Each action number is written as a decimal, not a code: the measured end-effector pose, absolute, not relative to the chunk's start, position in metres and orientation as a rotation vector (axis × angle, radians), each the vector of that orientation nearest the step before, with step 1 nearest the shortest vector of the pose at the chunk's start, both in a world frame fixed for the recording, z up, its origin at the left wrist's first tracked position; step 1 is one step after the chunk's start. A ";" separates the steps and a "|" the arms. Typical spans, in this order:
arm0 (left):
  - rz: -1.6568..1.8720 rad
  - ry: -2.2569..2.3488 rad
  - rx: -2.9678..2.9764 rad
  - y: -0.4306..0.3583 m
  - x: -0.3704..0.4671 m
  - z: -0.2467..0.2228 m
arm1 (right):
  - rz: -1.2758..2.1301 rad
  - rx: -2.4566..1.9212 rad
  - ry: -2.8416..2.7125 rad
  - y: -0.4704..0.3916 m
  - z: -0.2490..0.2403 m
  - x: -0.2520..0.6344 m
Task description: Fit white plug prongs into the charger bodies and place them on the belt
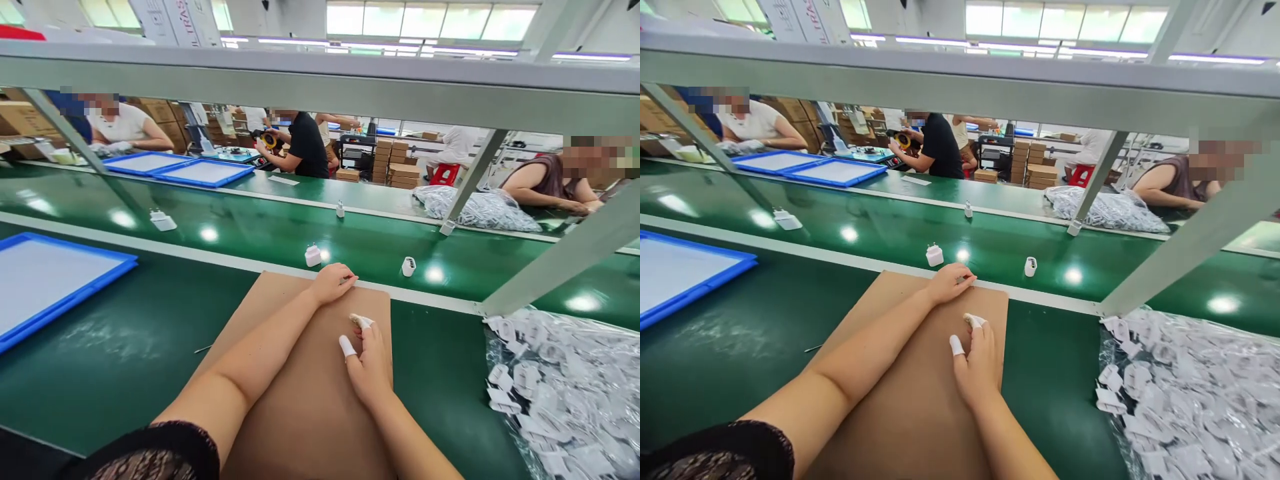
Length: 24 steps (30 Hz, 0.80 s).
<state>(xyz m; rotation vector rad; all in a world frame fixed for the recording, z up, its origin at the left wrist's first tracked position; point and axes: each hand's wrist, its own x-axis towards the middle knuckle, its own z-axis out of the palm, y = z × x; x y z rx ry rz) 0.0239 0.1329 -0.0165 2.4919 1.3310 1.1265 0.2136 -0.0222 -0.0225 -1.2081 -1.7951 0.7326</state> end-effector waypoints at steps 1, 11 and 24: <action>1.110 1.337 2.480 0.133 0.023 -0.016 | 0.741 -1.206 -1.793 -0.022 -0.023 0.215; 1.022 1.357 2.346 0.131 0.027 -0.013 | 0.934 -1.123 -1.700 -0.019 -0.015 0.224; 0.942 1.274 2.283 0.138 0.036 -0.020 | 1.110 -1.164 -1.341 -0.012 -0.022 0.223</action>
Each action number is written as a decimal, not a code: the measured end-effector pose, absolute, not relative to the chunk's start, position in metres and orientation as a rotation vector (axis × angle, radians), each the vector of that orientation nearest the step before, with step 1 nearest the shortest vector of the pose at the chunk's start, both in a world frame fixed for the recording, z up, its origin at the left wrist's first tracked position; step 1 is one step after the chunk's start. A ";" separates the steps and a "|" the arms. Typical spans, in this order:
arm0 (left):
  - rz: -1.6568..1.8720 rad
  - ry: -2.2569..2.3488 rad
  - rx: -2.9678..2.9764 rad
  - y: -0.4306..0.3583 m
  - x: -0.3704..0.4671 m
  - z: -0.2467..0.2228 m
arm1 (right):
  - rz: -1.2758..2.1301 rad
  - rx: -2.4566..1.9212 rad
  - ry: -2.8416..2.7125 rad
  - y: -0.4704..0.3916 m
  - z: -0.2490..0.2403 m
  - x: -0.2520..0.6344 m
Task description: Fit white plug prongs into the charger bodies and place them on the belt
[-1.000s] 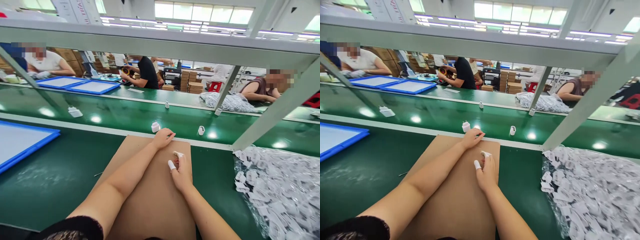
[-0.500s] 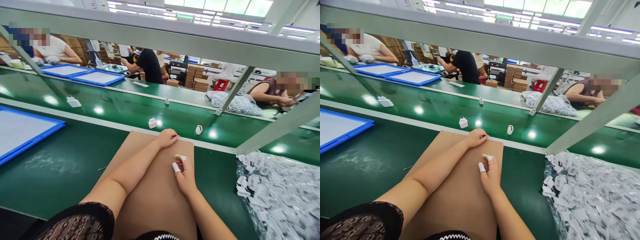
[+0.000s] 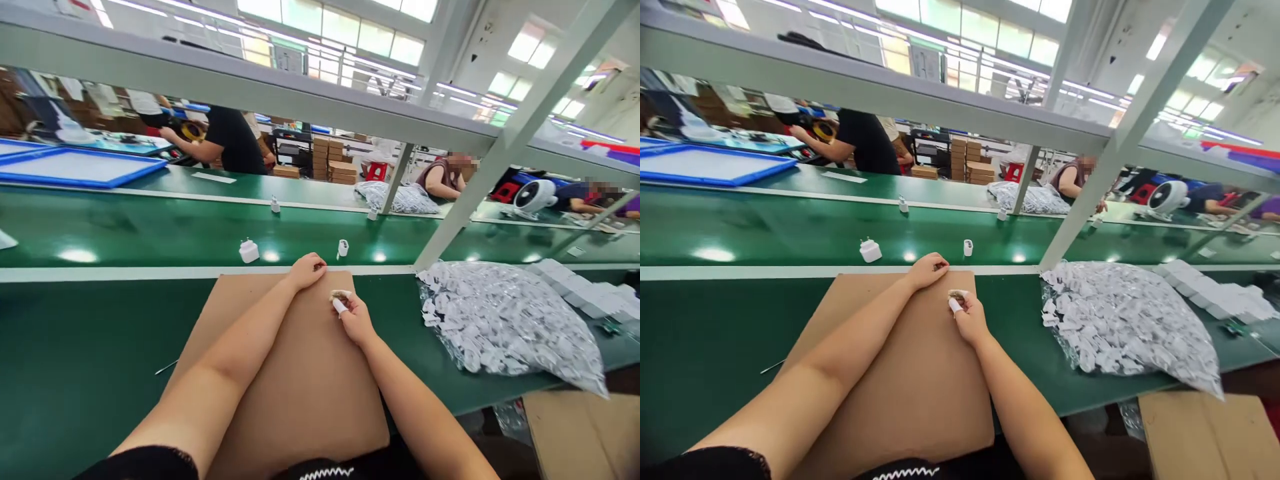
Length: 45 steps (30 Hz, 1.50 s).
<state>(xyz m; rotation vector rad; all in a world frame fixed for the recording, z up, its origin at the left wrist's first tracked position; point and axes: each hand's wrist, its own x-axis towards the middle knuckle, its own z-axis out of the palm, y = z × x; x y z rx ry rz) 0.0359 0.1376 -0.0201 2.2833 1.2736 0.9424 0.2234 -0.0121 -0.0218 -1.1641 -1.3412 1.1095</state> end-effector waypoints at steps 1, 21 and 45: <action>0.942 1.282 2.272 0.139 0.035 -0.021 | 1.096 -1.181 -1.347 -0.012 -0.022 0.222; 0.921 1.572 2.300 0.136 0.032 -0.019 | -0.270 -2.065 -1.356 -0.113 0.008 0.341; 0.771 1.618 1.997 0.124 0.060 0.029 | 0.308 -1.597 -1.167 -0.091 0.004 0.360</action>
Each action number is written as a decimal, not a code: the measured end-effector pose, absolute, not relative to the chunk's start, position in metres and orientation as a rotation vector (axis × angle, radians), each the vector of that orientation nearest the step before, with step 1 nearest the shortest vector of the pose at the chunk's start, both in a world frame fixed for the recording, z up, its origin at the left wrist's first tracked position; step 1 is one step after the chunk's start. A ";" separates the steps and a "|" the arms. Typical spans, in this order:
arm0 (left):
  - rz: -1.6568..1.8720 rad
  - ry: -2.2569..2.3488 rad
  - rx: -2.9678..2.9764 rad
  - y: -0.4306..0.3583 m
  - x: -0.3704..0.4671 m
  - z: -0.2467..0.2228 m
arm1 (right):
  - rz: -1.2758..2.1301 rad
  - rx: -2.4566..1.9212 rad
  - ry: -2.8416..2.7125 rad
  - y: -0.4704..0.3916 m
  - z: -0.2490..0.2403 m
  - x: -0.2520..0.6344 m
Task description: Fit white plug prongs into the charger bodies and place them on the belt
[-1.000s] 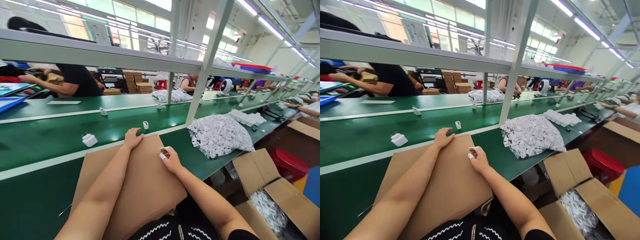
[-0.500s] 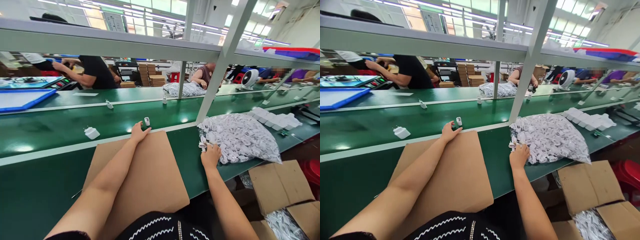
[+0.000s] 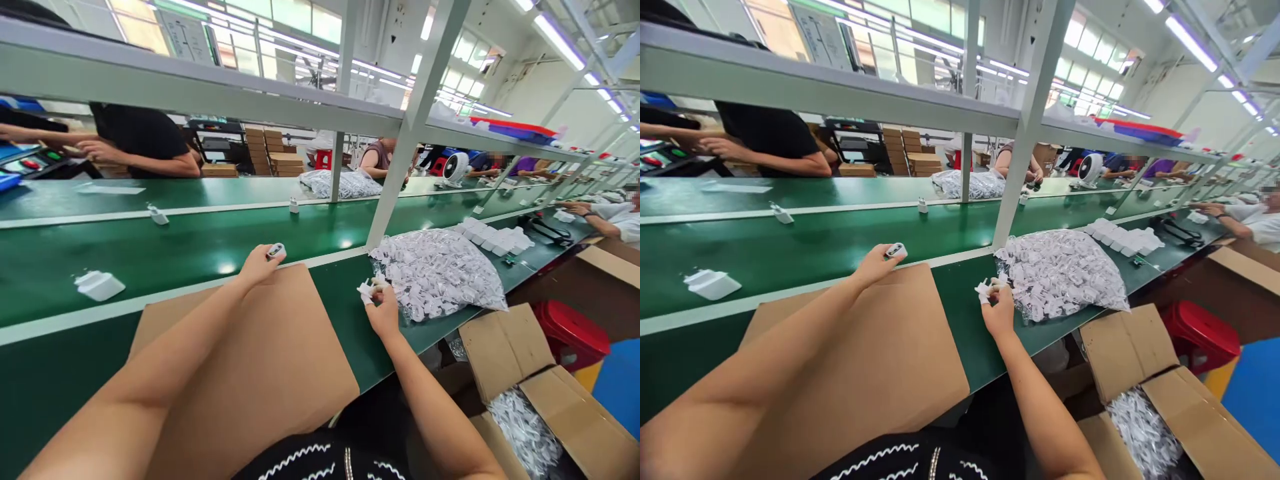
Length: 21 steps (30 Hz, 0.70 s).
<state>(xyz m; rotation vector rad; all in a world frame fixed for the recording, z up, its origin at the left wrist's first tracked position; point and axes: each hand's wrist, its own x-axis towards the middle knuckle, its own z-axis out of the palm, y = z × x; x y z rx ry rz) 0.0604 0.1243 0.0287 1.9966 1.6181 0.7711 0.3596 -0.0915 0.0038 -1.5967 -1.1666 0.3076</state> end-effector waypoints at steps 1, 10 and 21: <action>0.753 1.487 2.035 0.104 0.059 0.029 | 0.449 -1.530 -1.158 -0.086 0.007 0.352; 0.812 1.028 2.255 -0.027 0.046 0.005 | 1.565 -0.958 -0.823 -0.021 0.029 0.267; 0.873 0.994 2.181 -0.019 0.042 -0.008 | 1.592 -1.014 -0.675 -0.019 0.009 0.261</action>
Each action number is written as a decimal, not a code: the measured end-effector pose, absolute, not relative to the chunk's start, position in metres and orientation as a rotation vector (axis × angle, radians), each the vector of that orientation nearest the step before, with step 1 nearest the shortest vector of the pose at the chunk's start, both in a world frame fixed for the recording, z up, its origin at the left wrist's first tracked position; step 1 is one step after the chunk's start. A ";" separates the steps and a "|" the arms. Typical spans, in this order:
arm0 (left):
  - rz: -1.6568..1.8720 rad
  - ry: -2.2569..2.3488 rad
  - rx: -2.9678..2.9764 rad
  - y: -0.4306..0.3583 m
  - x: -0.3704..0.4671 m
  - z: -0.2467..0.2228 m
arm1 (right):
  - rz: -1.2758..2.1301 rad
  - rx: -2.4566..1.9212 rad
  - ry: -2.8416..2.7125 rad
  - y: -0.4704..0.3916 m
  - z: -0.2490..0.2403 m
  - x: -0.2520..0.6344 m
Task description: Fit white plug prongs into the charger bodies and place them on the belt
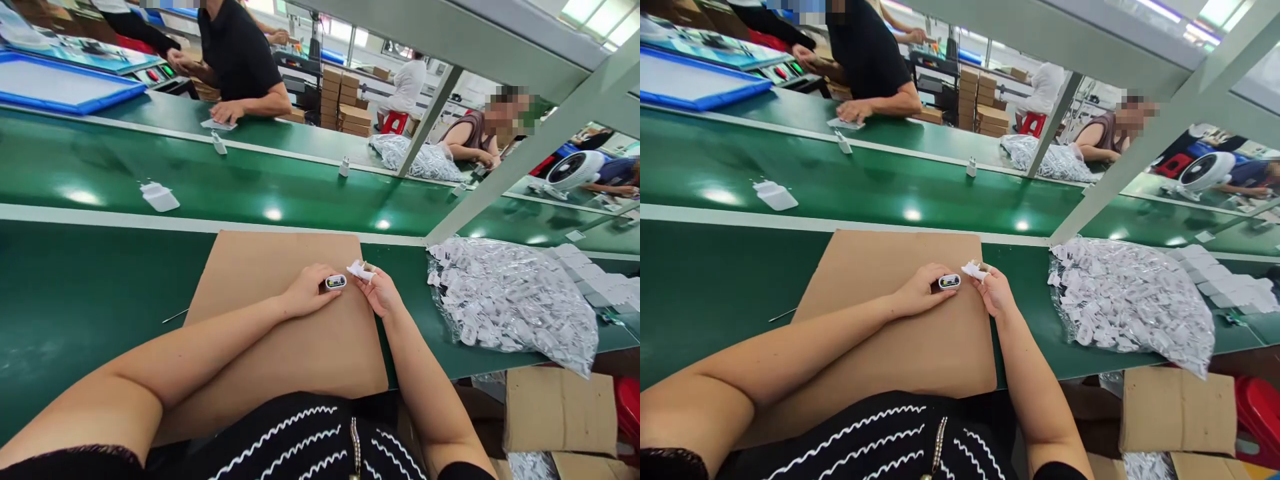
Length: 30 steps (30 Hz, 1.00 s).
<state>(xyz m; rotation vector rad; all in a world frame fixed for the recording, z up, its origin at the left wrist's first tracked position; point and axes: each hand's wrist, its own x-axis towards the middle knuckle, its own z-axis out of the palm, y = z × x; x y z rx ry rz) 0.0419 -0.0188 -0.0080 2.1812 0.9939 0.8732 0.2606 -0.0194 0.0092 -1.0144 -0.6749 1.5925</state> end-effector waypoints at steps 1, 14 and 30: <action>0.873 0.988 2.174 -0.019 0.041 -0.008 | 1.595 -1.031 -0.675 -0.020 0.010 0.260; 0.773 0.931 2.139 -0.023 0.038 0.001 | 1.305 -1.109 -0.973 -0.035 0.023 0.243; 0.779 0.939 2.099 -0.022 0.039 0.001 | 0.679 -1.113 -1.762 -0.054 0.033 0.246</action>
